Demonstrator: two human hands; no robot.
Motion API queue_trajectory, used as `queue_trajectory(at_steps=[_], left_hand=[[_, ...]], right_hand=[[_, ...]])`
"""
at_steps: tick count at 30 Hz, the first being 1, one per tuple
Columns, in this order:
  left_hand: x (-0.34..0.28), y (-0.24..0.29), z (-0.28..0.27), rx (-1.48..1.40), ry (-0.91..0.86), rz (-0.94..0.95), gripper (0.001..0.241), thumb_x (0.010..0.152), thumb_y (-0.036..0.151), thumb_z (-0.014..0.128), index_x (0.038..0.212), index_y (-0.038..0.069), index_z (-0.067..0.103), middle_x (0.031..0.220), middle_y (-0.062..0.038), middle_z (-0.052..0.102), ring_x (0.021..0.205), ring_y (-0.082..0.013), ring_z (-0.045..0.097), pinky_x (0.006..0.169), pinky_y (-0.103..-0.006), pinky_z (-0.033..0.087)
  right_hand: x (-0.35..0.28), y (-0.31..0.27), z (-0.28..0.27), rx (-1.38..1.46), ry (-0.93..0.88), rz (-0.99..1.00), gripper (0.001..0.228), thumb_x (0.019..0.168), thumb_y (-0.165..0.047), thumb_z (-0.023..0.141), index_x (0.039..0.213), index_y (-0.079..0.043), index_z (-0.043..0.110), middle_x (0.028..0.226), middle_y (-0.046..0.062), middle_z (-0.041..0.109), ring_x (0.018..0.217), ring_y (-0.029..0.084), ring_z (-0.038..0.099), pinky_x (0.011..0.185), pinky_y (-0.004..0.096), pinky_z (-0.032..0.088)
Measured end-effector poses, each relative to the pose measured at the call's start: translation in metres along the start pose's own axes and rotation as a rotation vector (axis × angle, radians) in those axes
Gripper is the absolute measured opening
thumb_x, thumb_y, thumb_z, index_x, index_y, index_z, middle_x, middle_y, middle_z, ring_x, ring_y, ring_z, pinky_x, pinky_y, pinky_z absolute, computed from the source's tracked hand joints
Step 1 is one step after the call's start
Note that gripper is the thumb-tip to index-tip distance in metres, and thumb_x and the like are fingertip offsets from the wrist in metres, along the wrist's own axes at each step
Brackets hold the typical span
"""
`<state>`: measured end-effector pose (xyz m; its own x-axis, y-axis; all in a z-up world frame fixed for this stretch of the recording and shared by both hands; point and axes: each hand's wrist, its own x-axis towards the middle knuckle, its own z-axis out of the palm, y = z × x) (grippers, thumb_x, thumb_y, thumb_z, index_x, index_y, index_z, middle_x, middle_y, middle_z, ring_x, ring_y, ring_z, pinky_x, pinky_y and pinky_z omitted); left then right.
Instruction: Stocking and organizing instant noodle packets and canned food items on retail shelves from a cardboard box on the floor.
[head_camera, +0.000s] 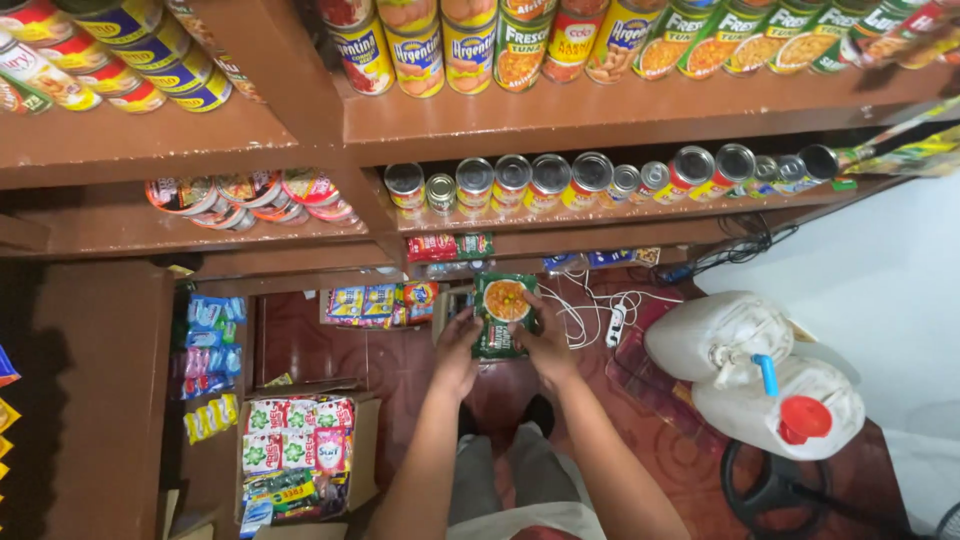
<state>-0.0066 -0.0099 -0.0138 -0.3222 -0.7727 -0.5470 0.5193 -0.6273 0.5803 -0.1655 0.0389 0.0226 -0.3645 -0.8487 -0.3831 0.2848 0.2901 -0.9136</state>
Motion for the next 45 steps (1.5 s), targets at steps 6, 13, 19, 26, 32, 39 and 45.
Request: queue_trajectory(at_steps=[6,13,19,26,32,39,45], left_hand=[[0.007,-0.004,0.020,-0.039,0.012,0.082,0.043,0.097,0.007,0.064,0.138,-0.003,0.057,0.118,-0.012,0.069,0.105,-0.0188,0.067,0.087,-0.0331,0.056],[0.029,-0.035,0.015,0.092,0.119,0.214,0.046,0.092,0.004,0.069,0.136,-0.002,0.057,0.122,-0.014,0.067,0.108,-0.0174,0.065,0.092,-0.0315,0.054],[0.095,-0.068,-0.023,0.183,0.128,0.355,0.043,0.092,0.002,0.072,0.132,-0.007,0.059,0.121,-0.016,0.069,0.109,-0.0177,0.065,0.096,-0.0306,0.053],[0.194,-0.107,-0.084,0.170,0.074,0.419,0.040,0.093,-0.001,0.069,0.131,-0.007,0.061,0.121,-0.013,0.070,0.108,-0.0169,0.065,0.095,-0.0300,0.053],[0.233,-0.111,-0.083,0.320,-0.116,0.688,0.055,0.091,-0.003,0.069,0.142,-0.001,0.048,0.141,-0.012,0.058,0.126,-0.0157,0.058,0.103,-0.0290,0.049],[0.273,-0.136,-0.108,0.545,-0.079,0.933,0.056,0.093,-0.001,0.068,0.146,0.000,0.049,0.141,-0.018,0.059,0.119,-0.0241,0.065,0.096,-0.0327,0.057],[0.263,-0.125,-0.106,0.760,-0.030,1.110,0.051,0.090,0.003,0.068,0.140,0.000,0.053,0.148,-0.017,0.054,0.129,-0.0280,0.062,0.097,-0.0348,0.058]], right_hand=[[0.021,-0.004,-0.013,-0.049,-0.068,-0.098,0.067,0.085,0.001,0.076,0.147,-0.005,0.051,0.142,0.010,0.057,0.125,0.016,0.057,0.102,0.029,0.050],[0.049,0.007,-0.028,-0.116,-0.110,-0.061,0.069,0.085,-0.003,0.078,0.148,-0.006,0.051,0.145,0.013,0.057,0.129,0.020,0.055,0.106,0.031,0.046],[0.102,0.048,-0.037,-0.089,-0.129,-0.003,0.075,0.084,-0.005,0.078,0.153,-0.008,0.049,0.132,0.016,0.059,0.099,0.027,0.055,0.076,0.039,0.050],[0.178,0.133,-0.041,-0.059,-0.270,-0.179,0.083,0.083,-0.001,0.079,0.155,-0.005,0.039,0.140,0.013,0.055,0.121,0.017,0.054,0.099,0.030,0.047],[0.258,0.183,-0.037,0.137,-0.328,-0.386,0.078,0.086,0.004,0.075,0.154,0.001,0.038,0.140,0.015,0.056,0.125,0.020,0.057,0.105,0.032,0.049],[0.341,0.202,-0.029,0.095,-0.286,-0.665,0.069,0.088,0.002,0.071,0.150,0.000,0.040,0.150,0.014,0.050,0.137,0.022,0.051,0.114,0.036,0.044],[0.357,0.187,0.002,-0.037,-0.204,-0.726,0.062,0.085,-0.006,0.074,0.143,0.000,0.052,0.142,0.013,0.059,0.128,0.022,0.055,0.107,0.034,0.047]])
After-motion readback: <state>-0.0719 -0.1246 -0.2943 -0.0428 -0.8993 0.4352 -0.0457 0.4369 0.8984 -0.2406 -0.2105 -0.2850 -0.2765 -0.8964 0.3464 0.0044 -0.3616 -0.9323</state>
